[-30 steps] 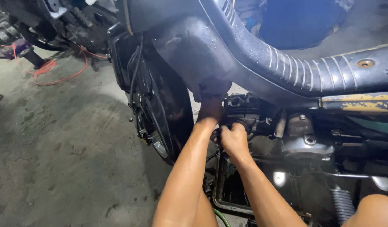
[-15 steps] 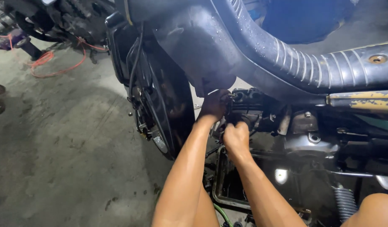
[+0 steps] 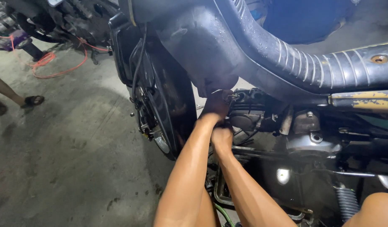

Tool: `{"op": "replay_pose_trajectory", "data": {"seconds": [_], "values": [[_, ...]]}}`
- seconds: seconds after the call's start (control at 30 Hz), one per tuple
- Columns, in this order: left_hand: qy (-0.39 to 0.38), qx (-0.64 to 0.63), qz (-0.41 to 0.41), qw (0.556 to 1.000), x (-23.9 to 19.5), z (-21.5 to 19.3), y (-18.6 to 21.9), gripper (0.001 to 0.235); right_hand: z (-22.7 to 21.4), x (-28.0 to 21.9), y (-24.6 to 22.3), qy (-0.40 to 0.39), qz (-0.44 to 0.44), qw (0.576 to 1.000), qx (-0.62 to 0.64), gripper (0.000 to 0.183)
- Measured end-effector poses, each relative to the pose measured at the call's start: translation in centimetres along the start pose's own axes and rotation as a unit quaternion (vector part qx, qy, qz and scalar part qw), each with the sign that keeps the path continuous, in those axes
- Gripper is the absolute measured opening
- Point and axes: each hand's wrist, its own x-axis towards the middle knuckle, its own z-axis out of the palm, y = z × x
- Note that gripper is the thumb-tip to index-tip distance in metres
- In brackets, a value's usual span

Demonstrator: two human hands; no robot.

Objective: Using a T-handle wrench and a standard wrench to loosen bolts on a motorcycle engine cylinder head.

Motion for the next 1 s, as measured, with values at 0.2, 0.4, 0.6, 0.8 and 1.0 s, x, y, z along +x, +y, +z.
{"op": "replay_pose_trajectory", "data": {"seconds": [0.2, 0.4, 0.6, 0.8, 1.0], "values": [[-0.025, 0.035, 0.022, 0.999, 0.3, -0.1, 0.0, 0.043, -5.1, 2.2, -0.2, -0.038, 0.005, 0.998, 0.045, 0.017], [-0.051, 0.119, 0.037, 0.991, -1.1, -2.9, 3.2, 0.041, -17.4, 3.1, -8.0, -0.130, 0.249, 0.929, 0.242, 0.033], [-0.037, 0.077, -0.027, 0.996, 0.6, 0.1, -1.5, 0.043, -15.4, 3.8, -5.0, -0.162, 0.151, 0.966, 0.131, 0.034], [0.012, 0.004, -0.021, 1.000, -4.3, -2.1, 0.2, 0.053, -19.8, 1.7, -8.8, -0.120, 0.230, 0.865, 0.430, 0.024], [0.109, -0.130, -0.051, 0.984, -10.8, -6.4, 3.0, 0.037, -23.0, 0.5, -6.7, -0.194, 0.254, 0.734, 0.599, 0.042]]}}
